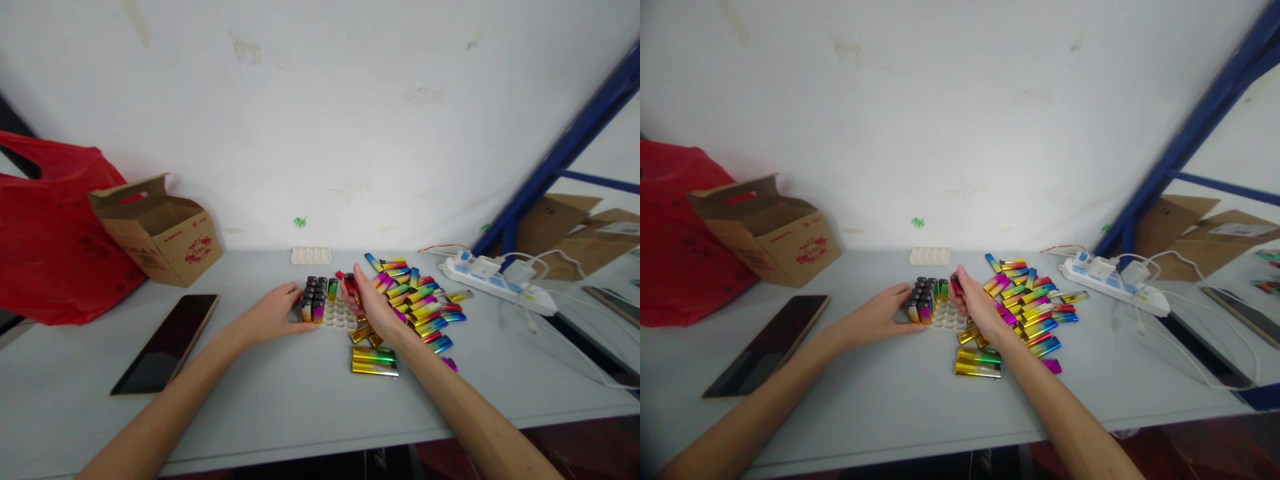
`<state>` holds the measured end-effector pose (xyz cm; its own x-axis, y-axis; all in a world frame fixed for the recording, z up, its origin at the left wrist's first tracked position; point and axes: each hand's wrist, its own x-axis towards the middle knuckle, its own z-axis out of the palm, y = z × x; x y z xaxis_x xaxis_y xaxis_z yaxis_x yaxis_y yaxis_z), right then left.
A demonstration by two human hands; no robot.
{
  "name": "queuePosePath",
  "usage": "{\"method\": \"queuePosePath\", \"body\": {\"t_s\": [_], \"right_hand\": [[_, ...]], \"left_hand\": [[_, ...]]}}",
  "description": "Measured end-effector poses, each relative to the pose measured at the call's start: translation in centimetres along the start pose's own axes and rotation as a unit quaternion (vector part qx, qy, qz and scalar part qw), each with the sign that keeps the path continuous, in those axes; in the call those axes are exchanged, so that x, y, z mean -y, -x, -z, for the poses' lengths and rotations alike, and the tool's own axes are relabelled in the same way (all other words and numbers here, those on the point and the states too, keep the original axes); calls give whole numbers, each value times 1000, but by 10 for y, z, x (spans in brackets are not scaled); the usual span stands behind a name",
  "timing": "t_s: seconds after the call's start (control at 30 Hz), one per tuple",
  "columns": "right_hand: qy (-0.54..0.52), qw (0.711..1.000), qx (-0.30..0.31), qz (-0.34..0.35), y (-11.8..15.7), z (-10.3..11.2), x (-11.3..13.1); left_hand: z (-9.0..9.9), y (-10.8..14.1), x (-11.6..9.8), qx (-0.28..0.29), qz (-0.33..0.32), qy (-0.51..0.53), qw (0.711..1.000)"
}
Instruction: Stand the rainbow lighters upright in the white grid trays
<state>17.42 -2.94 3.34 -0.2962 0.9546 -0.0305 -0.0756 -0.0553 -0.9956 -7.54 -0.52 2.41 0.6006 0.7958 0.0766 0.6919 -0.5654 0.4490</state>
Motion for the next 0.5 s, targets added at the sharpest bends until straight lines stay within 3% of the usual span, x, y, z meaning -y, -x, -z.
{"method": "queuePosePath", "body": {"t_s": [0.27,0.5], "right_hand": [[3,995,-94,-30,-2,-6,-9],[27,995,-98,-19,0,-6,-8]], "left_hand": [[1,0,-3,1,5,8,1000],[2,0,-3,4,8,14,1000]]}}
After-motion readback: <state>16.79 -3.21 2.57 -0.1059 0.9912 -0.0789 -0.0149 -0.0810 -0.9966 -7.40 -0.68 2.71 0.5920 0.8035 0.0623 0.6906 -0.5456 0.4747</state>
